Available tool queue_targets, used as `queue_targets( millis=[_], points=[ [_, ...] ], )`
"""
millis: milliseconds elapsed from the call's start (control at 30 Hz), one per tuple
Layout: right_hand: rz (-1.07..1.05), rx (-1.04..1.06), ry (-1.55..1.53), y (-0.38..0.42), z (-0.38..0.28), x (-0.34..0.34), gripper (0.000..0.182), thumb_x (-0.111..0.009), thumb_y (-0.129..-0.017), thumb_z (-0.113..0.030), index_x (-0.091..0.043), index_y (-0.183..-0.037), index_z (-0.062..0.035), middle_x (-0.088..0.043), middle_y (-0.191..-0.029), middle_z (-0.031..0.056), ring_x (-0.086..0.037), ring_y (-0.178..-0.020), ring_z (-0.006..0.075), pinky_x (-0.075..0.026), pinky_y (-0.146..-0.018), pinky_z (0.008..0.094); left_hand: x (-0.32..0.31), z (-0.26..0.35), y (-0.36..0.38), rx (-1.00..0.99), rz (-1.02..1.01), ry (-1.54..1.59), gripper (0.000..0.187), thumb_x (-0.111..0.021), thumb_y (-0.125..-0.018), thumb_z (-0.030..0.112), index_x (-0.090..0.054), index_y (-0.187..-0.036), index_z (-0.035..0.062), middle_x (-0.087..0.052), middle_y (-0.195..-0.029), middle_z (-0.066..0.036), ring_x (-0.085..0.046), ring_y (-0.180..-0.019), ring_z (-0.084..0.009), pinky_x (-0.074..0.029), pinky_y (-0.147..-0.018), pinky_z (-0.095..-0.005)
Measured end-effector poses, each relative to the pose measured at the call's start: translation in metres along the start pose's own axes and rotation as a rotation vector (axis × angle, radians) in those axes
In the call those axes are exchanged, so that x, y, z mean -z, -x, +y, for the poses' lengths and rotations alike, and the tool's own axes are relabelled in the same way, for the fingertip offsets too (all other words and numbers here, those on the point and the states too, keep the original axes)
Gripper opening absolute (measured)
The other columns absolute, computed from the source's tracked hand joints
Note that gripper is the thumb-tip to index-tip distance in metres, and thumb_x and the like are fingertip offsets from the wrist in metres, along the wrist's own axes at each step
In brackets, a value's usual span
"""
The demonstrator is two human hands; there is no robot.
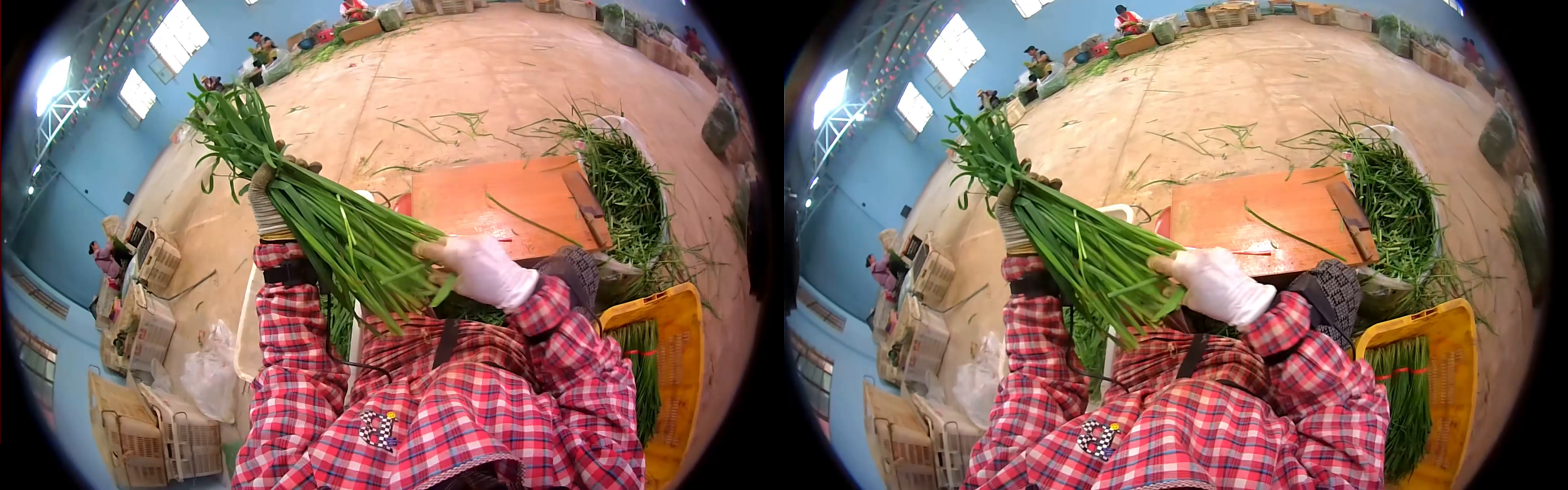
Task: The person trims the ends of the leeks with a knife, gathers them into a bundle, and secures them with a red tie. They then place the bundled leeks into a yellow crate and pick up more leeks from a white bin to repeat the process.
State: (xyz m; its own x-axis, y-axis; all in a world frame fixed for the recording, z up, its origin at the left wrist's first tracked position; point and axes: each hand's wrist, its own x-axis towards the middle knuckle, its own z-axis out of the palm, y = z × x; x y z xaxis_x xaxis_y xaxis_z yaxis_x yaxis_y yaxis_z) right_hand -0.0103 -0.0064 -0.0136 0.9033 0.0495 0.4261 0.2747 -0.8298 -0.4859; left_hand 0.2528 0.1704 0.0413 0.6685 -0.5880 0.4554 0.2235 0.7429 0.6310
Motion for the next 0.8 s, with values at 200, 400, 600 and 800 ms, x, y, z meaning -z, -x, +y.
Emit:
queue_targets(
  millis=[200,400,600,800],
  points=[
    [-0.221,-0.233,-0.224,0.048,0.054,0.005,0.020,-0.056,-0.084,-0.022,-0.067,-0.094,-0.0077,-0.065,-0.080,0.0160,-0.061,-0.074,0.0336,-0.048,-0.067,0.0408,0.018,0.001,-0.001,-0.027,0.074,-0.073,0.040,-0.064,-0.078,0.020,-0.054,-0.111,-0.0007,-0.063,-0.084,-0.010,-0.060,-0.081,-0.0238,-0.046,-0.087,-0.0451],
    [0.011,-0.131,-0.332,0.021,-0.007,0.013,0.041,-0.055,-0.082,-0.010,-0.054,-0.123,-0.0161,-0.062,-0.067,0.0083,-0.059,-0.053,0.0227,-0.047,-0.049,0.0349,-0.002,0.009,0.014,-0.058,0.215,-0.167,0.035,-0.064,-0.078,0.021,-0.058,-0.106,0.0020,-0.063,-0.080,-0.009,-0.061,-0.078,-0.0231,-0.051,-0.081,-0.0446],
    [0.063,0.279,0.424,-0.062,-0.015,-0.021,0.036,-0.056,-0.075,-0.009,-0.057,-0.111,-0.0124,-0.055,-0.064,0.0043,-0.060,-0.058,0.0222,-0.047,-0.048,0.0325,-0.037,-0.001,0.014,0.106,0.225,-0.177,0.031,-0.064,-0.077,0.019,-0.059,-0.103,0.0046,-0.063,-0.079,-0.009,-0.062,-0.074,-0.0233,-0.053,-0.077,-0.0433],
    [0.000,0.186,-0.207,0.002,-0.018,0.036,0.010,-0.059,-0.075,-0.006,-0.058,-0.085,-0.0028,-0.060,-0.070,0.0098,-0.061,-0.062,0.0238,-0.048,-0.056,0.0341,-0.005,0.008,0.016,0.088,0.445,-0.215,0.021,-0.061,-0.078,0.019,-0.061,-0.093,0.0040,-0.062,-0.074,-0.011,-0.062,-0.069,-0.0273,-0.053,-0.075,-0.0442]
  ],
)
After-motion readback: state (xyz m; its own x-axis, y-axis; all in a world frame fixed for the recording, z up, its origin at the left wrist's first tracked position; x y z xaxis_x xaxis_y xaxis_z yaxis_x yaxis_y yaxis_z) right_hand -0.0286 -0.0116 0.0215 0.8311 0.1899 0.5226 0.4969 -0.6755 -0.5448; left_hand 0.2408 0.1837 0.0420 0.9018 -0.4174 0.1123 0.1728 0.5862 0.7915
